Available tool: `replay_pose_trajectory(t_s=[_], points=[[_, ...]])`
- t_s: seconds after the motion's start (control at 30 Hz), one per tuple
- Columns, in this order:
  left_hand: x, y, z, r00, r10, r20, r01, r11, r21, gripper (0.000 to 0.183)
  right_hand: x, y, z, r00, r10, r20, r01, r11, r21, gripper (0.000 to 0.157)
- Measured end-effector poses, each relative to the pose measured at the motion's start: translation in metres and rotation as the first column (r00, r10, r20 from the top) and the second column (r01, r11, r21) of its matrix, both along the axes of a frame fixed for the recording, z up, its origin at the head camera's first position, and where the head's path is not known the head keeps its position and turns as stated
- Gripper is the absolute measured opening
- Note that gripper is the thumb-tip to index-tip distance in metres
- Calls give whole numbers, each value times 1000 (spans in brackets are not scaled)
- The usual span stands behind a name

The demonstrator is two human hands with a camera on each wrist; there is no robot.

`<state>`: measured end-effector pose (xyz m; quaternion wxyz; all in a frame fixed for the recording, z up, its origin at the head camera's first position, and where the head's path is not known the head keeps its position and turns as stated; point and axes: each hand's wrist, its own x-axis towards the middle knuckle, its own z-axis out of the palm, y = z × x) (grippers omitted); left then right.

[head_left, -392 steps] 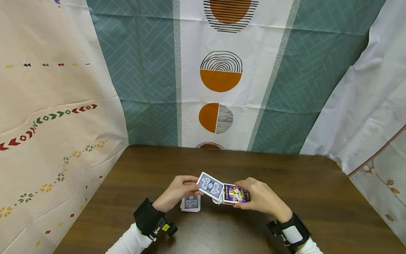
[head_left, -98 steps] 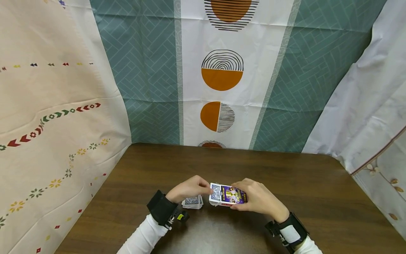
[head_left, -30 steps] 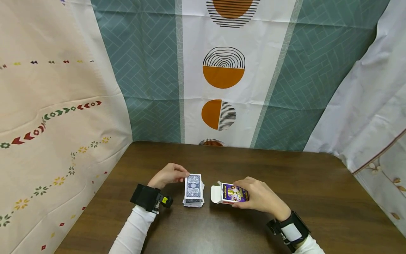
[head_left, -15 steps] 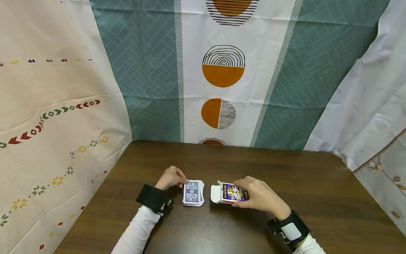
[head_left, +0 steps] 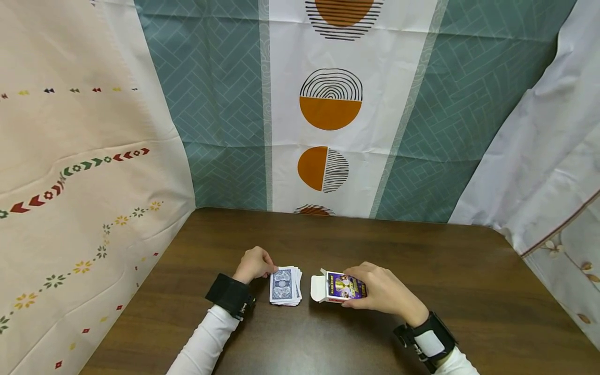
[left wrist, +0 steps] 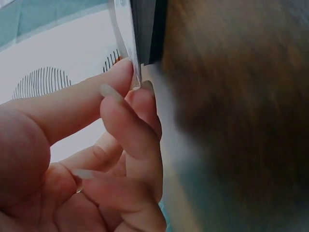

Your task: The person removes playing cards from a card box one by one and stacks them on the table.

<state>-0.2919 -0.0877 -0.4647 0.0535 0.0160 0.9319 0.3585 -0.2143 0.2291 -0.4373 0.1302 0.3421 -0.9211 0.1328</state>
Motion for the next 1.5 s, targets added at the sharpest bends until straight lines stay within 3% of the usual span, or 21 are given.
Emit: replay_pose_trajectory(t_s=[0.23,0.33,0.4,0.47,0.53,0.67,0.77,1.07,1.27,1.5], points=[[1,1,0,1000,19,-2,-19,999,-31,18,0,0,-1,1000,1,6,-1,1000,-3,59],[3,4,3,999,37,-27,-39,997,-65,21,0,1,-1,1000,1,1,-1,1000,-1,59],[7,9,9,998,13,-67,-17,998,-63,22,0,1,-1,1000,4,-7,-4,1000,-1,59],[12,16,16,994,-52,-98,49,998,-32,21,-1,1,-1,1000,9,-15,-9,1000,-3,59],[19,26,24,979,-163,-118,167,986,20,18,-1,1,-1,1000,15,-21,-15,1000,-6,59],[35,48,34,914,-396,-86,404,908,115,15,0,1,0,1000,14,-17,-14,1000,-8,59],[44,61,34,880,-469,-69,474,867,153,15,0,0,2,1000,9,-9,-9,1000,-8,59],[54,72,22,882,-459,-103,470,862,188,22,3,-1,5,1000,8,14,-7,1000,-5,59],[57,75,19,897,-430,-103,442,875,199,27,4,-3,5,1000,26,3,-26,999,-20,58],[55,74,18,889,-457,12,426,838,342,19,4,-4,5,999,35,-3,-35,999,-15,58]])
